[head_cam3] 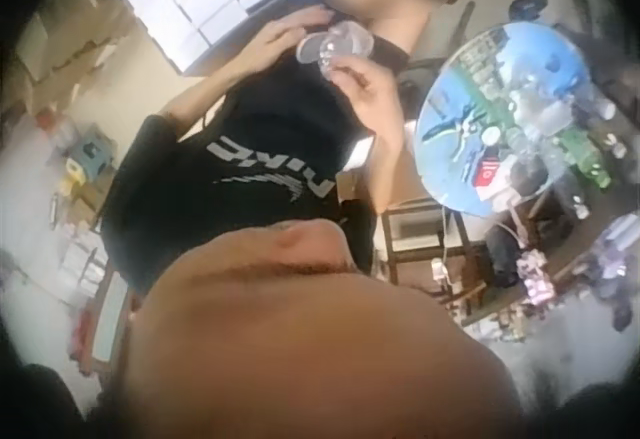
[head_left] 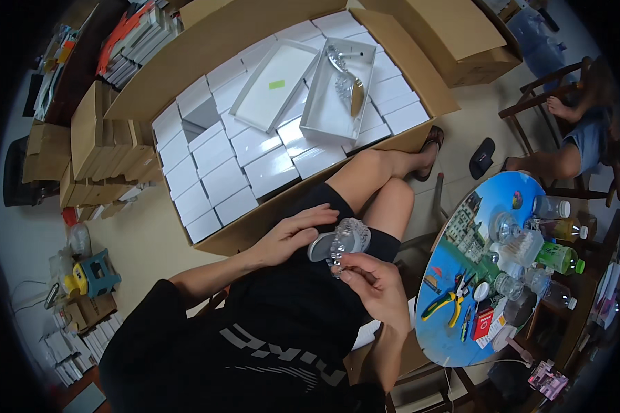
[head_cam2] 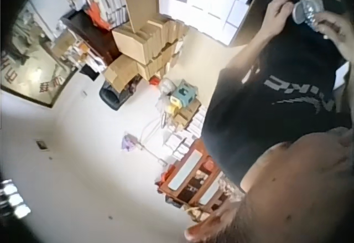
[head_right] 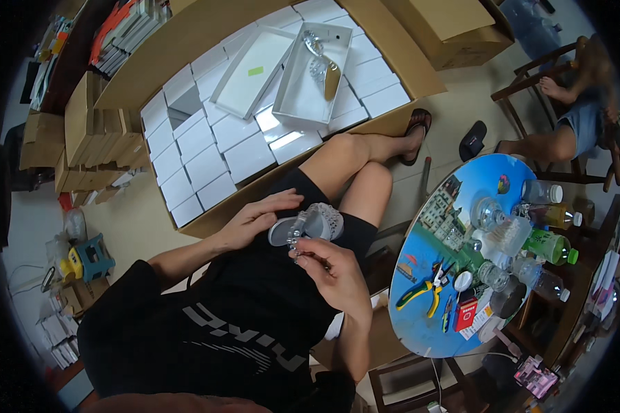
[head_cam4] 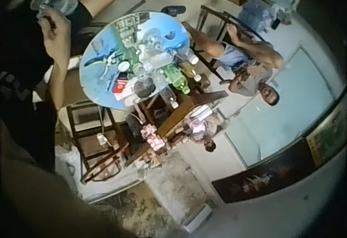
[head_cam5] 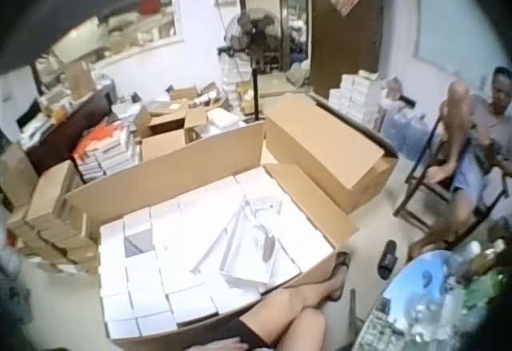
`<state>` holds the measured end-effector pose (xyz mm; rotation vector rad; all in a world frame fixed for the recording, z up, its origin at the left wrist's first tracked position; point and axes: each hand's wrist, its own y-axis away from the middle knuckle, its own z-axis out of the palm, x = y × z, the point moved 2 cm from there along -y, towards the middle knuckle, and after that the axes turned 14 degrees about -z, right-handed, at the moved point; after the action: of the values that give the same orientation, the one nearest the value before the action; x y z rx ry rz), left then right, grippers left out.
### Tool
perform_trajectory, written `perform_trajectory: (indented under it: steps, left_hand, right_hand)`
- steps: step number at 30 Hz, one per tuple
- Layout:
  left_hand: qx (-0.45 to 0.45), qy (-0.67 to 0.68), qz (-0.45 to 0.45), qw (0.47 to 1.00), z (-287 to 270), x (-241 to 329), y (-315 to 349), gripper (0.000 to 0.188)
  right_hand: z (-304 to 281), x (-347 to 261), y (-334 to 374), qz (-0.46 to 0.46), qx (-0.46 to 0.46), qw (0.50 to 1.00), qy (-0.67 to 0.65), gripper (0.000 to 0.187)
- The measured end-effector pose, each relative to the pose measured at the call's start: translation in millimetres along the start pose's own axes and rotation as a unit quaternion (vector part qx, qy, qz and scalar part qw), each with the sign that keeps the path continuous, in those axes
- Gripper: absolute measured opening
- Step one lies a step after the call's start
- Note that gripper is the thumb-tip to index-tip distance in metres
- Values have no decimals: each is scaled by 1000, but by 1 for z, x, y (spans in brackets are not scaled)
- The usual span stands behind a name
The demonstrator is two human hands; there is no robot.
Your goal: The person sits on the floor and assembles a silver high-heeled shoe by attaching a beaded strap to the heel using pliers. They then wrap the shoe in tissue paper and place it into a white box. The process is repeated for a second shoe.
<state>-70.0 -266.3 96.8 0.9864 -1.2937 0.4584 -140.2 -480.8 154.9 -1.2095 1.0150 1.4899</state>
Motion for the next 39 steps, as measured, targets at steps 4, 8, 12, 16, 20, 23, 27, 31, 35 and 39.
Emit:
perform_trajectory:
  steps: [4,8,12,16,20,23,27,31,35,39]
  left_hand:
    - [-125,-158,25,979,-3,1,4,40]
    - [-102,-57,36,993,11,10,7,33]
    - [-152,149,-130,969,16,-3,14,19]
    - [-83,140,-232,959,12,-12,11,20]
    - [5,175,-275,945,6,-14,10,24]
    - [30,197,-298,934,3,-14,10,25]
    - [56,227,-309,922,4,-19,7,28]
    - [51,210,-308,927,10,-12,5,32]
    - [-5,150,-299,943,19,-12,4,36]
    - [-75,98,-307,944,25,-8,4,29]
  right_hand:
    - [4,17,8,57,9,997,-54,20]
    - [3,23,14,86,28,992,-90,21]
    - [7,33,12,106,43,991,-74,20]
    - [-3,43,15,122,50,990,-50,19]
    - [-27,46,28,137,89,986,-28,18]
    - [-37,42,42,154,127,980,-16,18]
    - [-50,45,64,183,172,968,-7,18]
    - [-59,64,89,201,211,955,47,21]
    - [-30,56,60,-9,181,910,372,30]
    - [14,54,16,-16,72,971,226,26]
